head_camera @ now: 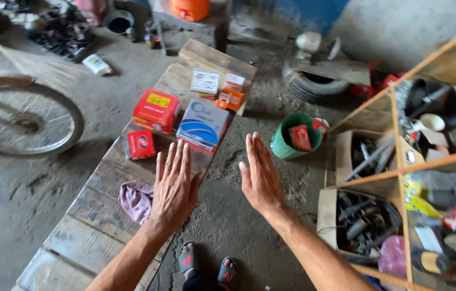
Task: The person inspects a handheld device, then wipes a wooden shelf with a cloth. They pick up and wipe several boxes on a wooden table, including a chain kit box, and place them back. The person continues wiping the shelf and handling boxes throughout the clip.
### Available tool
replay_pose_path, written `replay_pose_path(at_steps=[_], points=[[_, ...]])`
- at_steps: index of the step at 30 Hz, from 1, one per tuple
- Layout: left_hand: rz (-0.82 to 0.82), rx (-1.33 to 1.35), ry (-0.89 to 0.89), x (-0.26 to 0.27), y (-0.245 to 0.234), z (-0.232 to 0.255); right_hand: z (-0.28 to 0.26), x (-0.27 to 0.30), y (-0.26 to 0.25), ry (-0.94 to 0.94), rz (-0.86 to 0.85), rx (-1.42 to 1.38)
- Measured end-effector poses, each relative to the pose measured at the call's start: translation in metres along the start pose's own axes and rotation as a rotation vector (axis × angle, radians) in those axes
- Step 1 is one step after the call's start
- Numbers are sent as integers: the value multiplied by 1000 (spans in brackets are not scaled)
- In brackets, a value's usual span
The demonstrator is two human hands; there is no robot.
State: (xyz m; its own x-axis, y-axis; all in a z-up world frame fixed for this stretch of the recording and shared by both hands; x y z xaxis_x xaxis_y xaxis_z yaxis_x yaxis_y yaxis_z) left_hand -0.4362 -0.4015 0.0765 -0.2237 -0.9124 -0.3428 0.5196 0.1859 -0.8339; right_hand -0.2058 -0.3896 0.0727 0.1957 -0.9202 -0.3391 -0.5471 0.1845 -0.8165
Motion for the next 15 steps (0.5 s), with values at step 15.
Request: replay_pose_path(at_steps=[15], points=[[32,-146,-234,120,-24,-125,-93,5,103,-200,-200,-103]])
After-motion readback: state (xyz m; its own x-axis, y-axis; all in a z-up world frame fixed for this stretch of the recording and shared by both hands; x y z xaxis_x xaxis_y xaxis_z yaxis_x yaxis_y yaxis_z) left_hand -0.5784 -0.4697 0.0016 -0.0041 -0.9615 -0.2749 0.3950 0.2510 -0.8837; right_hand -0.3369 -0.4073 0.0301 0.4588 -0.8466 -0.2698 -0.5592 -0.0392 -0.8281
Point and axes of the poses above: each hand's wrist, its own x-axis away from the middle knuckle, its own y-axis out of the palm, z = x × y, the point moved 1 cm from there along -x, towards the middle knuckle, and after that the axes turned 1 degree about z, right-handed, at the moved point
